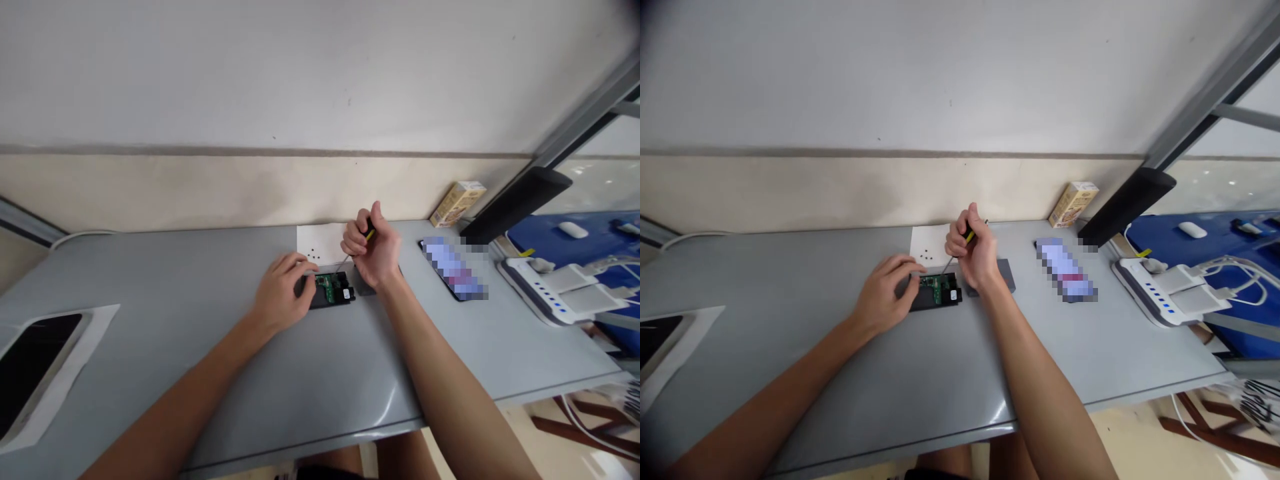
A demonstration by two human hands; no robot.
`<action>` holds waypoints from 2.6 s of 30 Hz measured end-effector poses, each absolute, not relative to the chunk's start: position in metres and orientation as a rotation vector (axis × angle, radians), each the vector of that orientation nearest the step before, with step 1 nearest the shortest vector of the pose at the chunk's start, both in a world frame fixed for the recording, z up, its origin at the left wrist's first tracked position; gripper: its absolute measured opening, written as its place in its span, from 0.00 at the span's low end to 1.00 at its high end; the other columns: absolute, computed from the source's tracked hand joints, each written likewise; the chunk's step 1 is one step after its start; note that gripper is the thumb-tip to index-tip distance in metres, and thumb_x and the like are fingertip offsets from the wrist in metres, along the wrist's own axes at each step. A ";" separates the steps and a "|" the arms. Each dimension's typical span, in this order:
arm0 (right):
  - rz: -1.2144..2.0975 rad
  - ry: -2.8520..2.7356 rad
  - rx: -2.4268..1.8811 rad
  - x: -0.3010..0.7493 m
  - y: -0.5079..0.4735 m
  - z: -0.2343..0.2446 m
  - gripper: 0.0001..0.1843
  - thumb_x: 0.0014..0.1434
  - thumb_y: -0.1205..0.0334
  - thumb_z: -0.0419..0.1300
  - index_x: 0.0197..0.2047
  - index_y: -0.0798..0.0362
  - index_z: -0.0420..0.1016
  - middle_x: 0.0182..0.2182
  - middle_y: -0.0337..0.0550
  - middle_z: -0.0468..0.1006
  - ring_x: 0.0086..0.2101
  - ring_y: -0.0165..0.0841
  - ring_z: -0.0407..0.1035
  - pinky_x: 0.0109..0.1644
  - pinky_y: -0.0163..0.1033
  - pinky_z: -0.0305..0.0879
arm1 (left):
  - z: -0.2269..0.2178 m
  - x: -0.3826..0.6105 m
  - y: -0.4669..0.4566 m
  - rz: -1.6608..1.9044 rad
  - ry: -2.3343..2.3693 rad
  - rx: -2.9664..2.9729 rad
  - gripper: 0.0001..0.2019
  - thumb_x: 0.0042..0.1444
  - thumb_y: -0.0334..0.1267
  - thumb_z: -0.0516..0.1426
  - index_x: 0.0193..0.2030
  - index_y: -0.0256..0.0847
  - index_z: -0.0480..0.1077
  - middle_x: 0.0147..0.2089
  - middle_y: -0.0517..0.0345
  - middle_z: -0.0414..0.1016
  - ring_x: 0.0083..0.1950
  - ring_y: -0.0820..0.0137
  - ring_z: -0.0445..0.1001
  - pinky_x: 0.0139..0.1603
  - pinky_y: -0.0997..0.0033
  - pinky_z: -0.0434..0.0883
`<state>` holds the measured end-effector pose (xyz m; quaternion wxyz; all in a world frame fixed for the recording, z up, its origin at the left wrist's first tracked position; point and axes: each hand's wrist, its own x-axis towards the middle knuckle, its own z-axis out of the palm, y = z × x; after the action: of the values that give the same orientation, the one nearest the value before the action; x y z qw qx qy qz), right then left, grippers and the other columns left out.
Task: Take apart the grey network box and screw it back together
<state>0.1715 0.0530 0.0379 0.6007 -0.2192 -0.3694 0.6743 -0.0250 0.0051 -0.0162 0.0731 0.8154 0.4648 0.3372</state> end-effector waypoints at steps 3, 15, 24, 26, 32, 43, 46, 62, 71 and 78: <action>1.624 -0.855 -0.572 0.173 0.052 0.038 0.30 0.65 0.40 0.60 0.25 0.49 0.50 0.17 0.29 0.45 0.18 0.24 0.34 0.20 0.34 0.38 | -0.013 -0.018 -0.003 0.912 1.183 2.525 0.14 0.67 0.38 0.55 0.57 0.45 0.72 0.59 0.52 0.77 0.61 0.59 0.73 0.64 0.55 0.66; 1.661 -0.885 -0.569 0.173 0.051 0.038 0.29 0.65 0.44 0.60 0.24 0.50 0.50 0.17 0.28 0.44 0.18 0.23 0.34 0.21 0.34 0.33 | -0.019 -0.016 -0.002 0.735 1.182 2.527 0.18 0.66 0.42 0.59 0.61 0.46 0.68 0.62 0.52 0.77 0.63 0.57 0.74 0.68 0.49 0.58; 1.628 -0.823 -0.631 0.177 0.051 0.043 0.31 0.64 0.40 0.61 0.25 0.49 0.47 0.16 0.28 0.44 0.17 0.23 0.35 0.19 0.33 0.37 | -0.024 -0.016 -0.001 0.847 1.192 2.519 0.12 0.67 0.43 0.60 0.54 0.46 0.73 0.63 0.53 0.77 0.62 0.58 0.75 0.67 0.49 0.59; 1.643 -0.786 -0.611 0.178 0.051 0.045 0.32 0.65 0.40 0.60 0.25 0.49 0.47 0.16 0.28 0.45 0.16 0.22 0.35 0.18 0.33 0.38 | -0.024 -0.016 -0.001 0.857 1.169 2.536 0.12 0.66 0.43 0.60 0.54 0.46 0.73 0.62 0.53 0.78 0.61 0.59 0.75 0.66 0.50 0.59; 1.667 -0.710 -0.544 0.177 0.049 0.048 0.32 0.65 0.41 0.60 0.24 0.49 0.45 0.15 0.28 0.45 0.15 0.22 0.36 0.17 0.33 0.38 | -0.026 -0.014 0.001 0.964 1.149 2.538 0.05 0.68 0.41 0.60 0.46 0.46 0.76 0.56 0.56 0.81 0.57 0.62 0.77 0.64 0.51 0.60; 1.601 -0.728 -0.545 0.175 0.047 0.047 0.31 0.67 0.40 0.57 0.24 0.49 0.46 0.16 0.29 0.45 0.16 0.24 0.36 0.18 0.34 0.39 | -0.023 -0.013 0.003 0.998 1.194 2.480 0.07 0.70 0.41 0.58 0.43 0.46 0.77 0.50 0.59 0.84 0.54 0.63 0.77 0.60 0.53 0.60; 1.592 -0.770 -0.584 0.176 0.047 0.049 0.31 0.66 0.39 0.58 0.25 0.49 0.47 0.16 0.29 0.45 0.16 0.24 0.36 0.18 0.34 0.40 | -0.020 -0.014 0.000 0.897 1.230 2.461 0.14 0.67 0.46 0.61 0.56 0.47 0.74 0.59 0.55 0.80 0.61 0.59 0.74 0.63 0.50 0.60; 1.628 -0.890 -0.582 0.178 0.053 0.037 0.31 0.62 0.41 0.63 0.24 0.50 0.50 0.16 0.28 0.46 0.17 0.22 0.36 0.19 0.33 0.36 | -0.023 -0.015 0.000 0.732 1.195 2.474 0.23 0.65 0.45 0.62 0.65 0.48 0.67 0.63 0.53 0.77 0.63 0.57 0.74 0.67 0.49 0.60; 1.629 -0.901 -0.611 0.177 0.052 0.038 0.31 0.62 0.40 0.63 0.24 0.49 0.50 0.16 0.28 0.47 0.17 0.23 0.36 0.20 0.34 0.36 | -0.022 -0.015 0.000 0.717 1.208 2.473 0.17 0.64 0.44 0.63 0.57 0.48 0.70 0.59 0.55 0.79 0.60 0.57 0.75 0.65 0.49 0.61; 1.610 -0.940 -0.682 0.175 0.048 0.042 0.30 0.62 0.39 0.62 0.24 0.49 0.51 0.16 0.29 0.47 0.18 0.24 0.36 0.21 0.34 0.37 | -0.023 -0.015 0.000 0.720 1.179 2.532 0.10 0.67 0.45 0.60 0.51 0.48 0.75 0.62 0.56 0.78 0.61 0.57 0.74 0.64 0.49 0.61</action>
<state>0.1749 0.0478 0.0416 0.5465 -0.2879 -0.3967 0.6790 -0.0149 0.0001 -0.0233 0.1285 0.8706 0.4054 0.2474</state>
